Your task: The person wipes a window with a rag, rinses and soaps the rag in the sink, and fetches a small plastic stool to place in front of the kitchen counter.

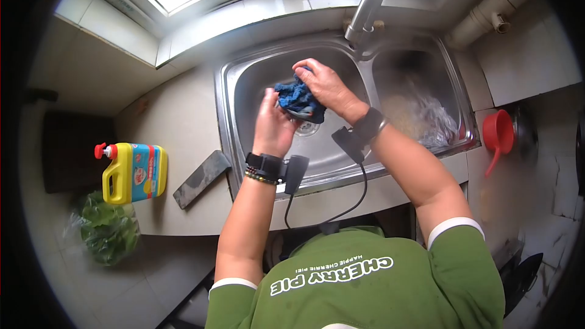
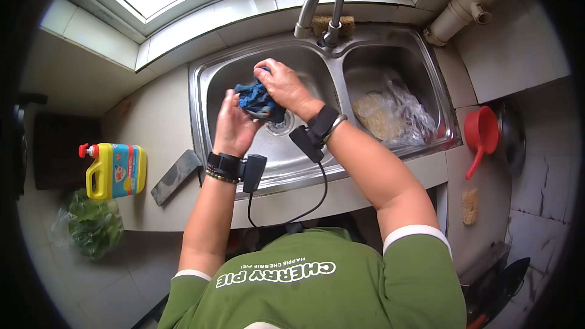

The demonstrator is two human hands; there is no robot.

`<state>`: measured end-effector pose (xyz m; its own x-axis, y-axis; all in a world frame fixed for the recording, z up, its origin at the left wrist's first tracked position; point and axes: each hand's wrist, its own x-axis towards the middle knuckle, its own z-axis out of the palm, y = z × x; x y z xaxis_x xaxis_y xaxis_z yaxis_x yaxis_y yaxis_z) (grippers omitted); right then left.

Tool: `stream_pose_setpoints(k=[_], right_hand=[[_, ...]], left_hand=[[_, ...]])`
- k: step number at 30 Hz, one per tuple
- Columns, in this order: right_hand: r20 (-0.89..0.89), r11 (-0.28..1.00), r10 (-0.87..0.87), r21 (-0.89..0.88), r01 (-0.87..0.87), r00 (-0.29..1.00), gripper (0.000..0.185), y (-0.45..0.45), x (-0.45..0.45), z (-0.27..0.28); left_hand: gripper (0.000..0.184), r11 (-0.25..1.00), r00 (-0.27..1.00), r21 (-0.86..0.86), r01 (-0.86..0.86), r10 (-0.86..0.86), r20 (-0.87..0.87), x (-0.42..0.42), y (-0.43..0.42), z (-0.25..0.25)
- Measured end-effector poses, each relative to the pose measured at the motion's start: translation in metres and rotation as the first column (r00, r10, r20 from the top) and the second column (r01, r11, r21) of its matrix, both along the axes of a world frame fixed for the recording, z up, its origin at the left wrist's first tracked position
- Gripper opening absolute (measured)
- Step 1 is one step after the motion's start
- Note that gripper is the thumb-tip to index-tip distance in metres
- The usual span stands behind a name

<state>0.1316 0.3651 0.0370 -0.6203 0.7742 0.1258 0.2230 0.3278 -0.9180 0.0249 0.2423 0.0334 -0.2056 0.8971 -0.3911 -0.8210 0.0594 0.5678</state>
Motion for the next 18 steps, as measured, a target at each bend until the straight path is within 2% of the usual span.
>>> stream_pose_setpoints(k=[1, 3, 4, 5, 7, 8, 10, 11, 12, 13, 15, 16, 18], right_hand=[[-0.008, 0.997, 0.032, -0.072, -0.032, 0.999, 0.029, -0.001, 0.002, 0.014], [-0.039, 0.985, 0.1, -0.134, -0.105, 0.994, 0.028, -0.007, -0.004, 0.032], [-0.051, 0.98, 0.147, -0.125, -0.152, 0.988, 0.027, -0.013, -0.01, 0.036], [-0.061, 0.973, 0.195, -0.113, -0.201, 0.979, 0.027, -0.018, -0.018, 0.039], [0.021, 0.955, 0.258, 0.145, -0.258, 0.966, 0.027, -0.028, -0.034, 0.035], [0.035, 0.951, 0.267, 0.151, -0.269, 0.963, 0.028, -0.032, -0.039, 0.034], [0.069, 0.943, 0.284, 0.159, -0.292, 0.956, 0.032, -0.035, -0.048, 0.038], [0.086, 0.938, 0.294, 0.164, -0.304, 0.952, 0.034, -0.032, -0.052, 0.043], [0.041, 0.948, 0.3, 0.097, -0.303, 0.953, 0.035, -0.027, -0.059, 0.04], [-0.054, 0.946, 0.315, 0.104, -0.308, 0.948, 0.034, -0.023, -0.069, 0.042], [0.04, 0.898, 0.294, 0.33, -0.291, 0.955, 0.031, -0.016, -0.087, 0.057], [0.072, 0.875, 0.318, 0.363, -0.321, 0.945, 0.029, -0.021, -0.098, 0.074], [0.113, 0.814, 0.387, 0.425, -0.397, 0.915, 0.024, -0.03, -0.125, 0.101]], left_hand=[[0.042, 0.997, 0.991, 0.002, -0.081, 0.081, 0.104, -0.006, -0.003, 0.001], [0.046, 0.991, 0.984, 0.046, -0.126, 0.119, 0.133, -0.008, -0.007, 0.002], [0.049, 0.996, 0.981, 0.049, -0.071, 0.061, 0.182, -0.009, -0.007, -0.001], [0.052, 0.996, 0.99, 0.09, -0.022, 0.009, 0.141, -0.006, -0.009, -0.002], [0.056, 0.996, 0.978, 0.076, 0.038, -0.053, 0.202, 0.002, -0.014, 0.011], [0.053, 0.987, 0.962, 0.146, 0.067, -0.103, 0.254, 0.003, -0.018, 0.022], [0.052, 0.994, 0.987, 0.101, 0.04, -0.055, 0.151, -0.01, -0.027, 0.006], [0.051, 0.996, 0.995, 0.083, 0.016, -0.024, 0.097, -0.018, -0.031, 0.0], [0.041, 0.997, 0.988, 0.076, -0.022, 0.01, 0.155, -0.027, -0.039, 0.004], [0.041, 0.99, 0.976, 0.125, -0.068, 0.04, 0.213, -0.035, -0.046, 0.008], [0.04, 0.96, 0.943, 0.221, -0.173, 0.097, 0.319, -0.053, -0.061, 0.016], [0.041, 0.932, 0.919, 0.25, -0.261, 0.161, 0.36, -0.06, -0.064, 0.02], [0.044, 0.87, 0.899, 0.368, -0.329, 0.17, 0.403, -0.074, -0.073, 0.029]])
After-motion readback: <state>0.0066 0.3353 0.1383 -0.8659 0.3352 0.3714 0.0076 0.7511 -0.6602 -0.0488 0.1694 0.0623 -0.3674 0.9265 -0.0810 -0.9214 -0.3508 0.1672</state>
